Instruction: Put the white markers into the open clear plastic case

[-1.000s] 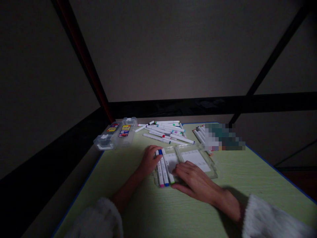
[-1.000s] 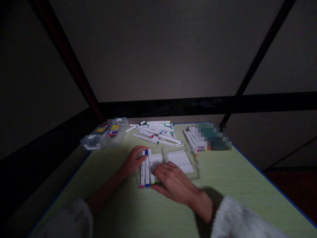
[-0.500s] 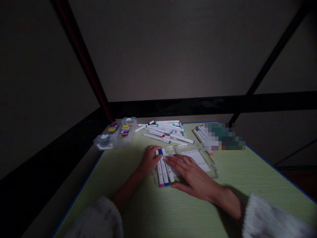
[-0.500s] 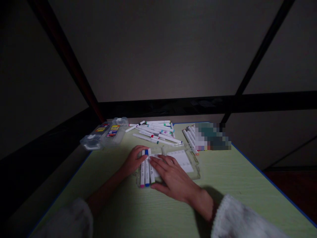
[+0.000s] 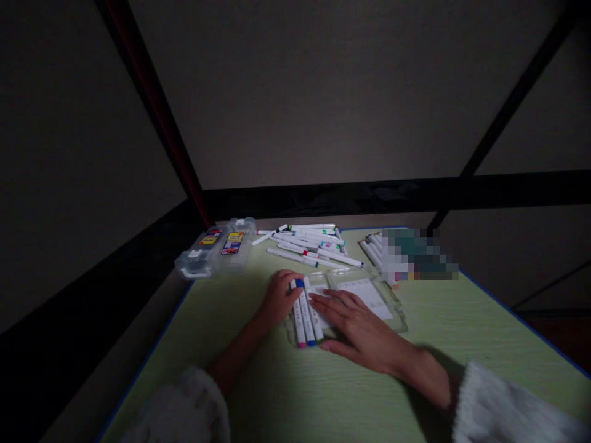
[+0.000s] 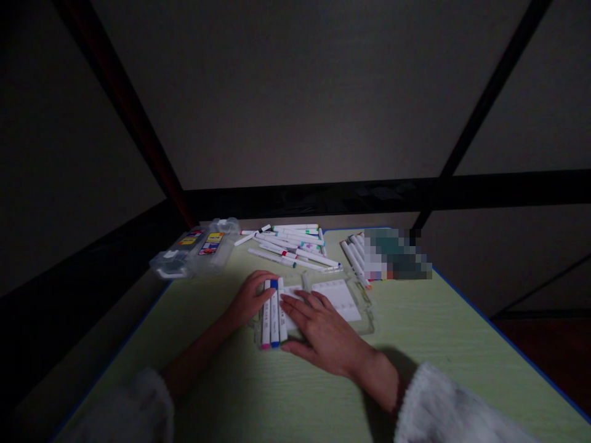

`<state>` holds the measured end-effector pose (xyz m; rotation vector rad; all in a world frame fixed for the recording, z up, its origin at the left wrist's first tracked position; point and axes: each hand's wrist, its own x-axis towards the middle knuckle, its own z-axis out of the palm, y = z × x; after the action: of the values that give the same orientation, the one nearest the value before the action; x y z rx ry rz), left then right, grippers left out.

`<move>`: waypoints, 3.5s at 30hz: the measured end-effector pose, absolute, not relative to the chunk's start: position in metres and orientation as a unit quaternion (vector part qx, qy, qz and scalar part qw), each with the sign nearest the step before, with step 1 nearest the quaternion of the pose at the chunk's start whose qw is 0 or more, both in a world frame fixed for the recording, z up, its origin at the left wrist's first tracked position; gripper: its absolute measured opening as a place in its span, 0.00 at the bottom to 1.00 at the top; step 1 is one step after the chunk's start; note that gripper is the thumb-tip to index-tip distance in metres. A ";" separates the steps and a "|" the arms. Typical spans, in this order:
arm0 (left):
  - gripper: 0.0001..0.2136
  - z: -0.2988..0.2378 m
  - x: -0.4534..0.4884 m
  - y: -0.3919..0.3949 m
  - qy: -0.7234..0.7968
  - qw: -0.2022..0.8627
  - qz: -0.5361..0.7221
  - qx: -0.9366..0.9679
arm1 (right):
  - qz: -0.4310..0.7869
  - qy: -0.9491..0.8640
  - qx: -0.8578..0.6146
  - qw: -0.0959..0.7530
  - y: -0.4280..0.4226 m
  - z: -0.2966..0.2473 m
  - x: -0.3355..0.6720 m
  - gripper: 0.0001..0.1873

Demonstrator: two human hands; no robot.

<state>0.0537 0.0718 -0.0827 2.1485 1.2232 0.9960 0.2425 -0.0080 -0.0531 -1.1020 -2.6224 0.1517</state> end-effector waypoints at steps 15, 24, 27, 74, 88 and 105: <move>0.10 -0.073 0.044 0.067 0.404 0.241 0.362 0.805 | 0.040 -0.935 -0.321 0.142 -0.014 -0.047 0.248 0.21; 0.11 -0.068 0.044 0.063 0.373 0.251 0.311 0.838 | 0.051 -0.936 -0.333 0.102 -0.015 -0.046 0.246 0.21; 0.11 -0.067 0.045 0.063 0.380 0.258 0.305 0.834 | 0.056 -0.934 -0.338 0.099 -0.014 -0.046 0.246 0.21; 0.10 -0.073 0.045 0.067 0.374 0.242 0.306 0.842 | 0.064 -0.934 -0.337 0.102 -0.013 -0.047 0.246 0.20; 0.10 -0.073 0.045 0.066 0.369 0.245 0.311 0.841 | 0.066 -0.933 -0.337 0.110 -0.014 -0.046 0.245 0.20; 0.09 -0.073 0.044 0.068 0.382 0.259 0.325 0.826 | -0.079 -0.713 -0.686 0.125 0.064 -0.047 0.288 0.13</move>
<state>0.0444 0.0677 -0.0725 2.2370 1.0339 0.8810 0.2882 0.0635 -0.0467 -1.9981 -2.0769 -0.2297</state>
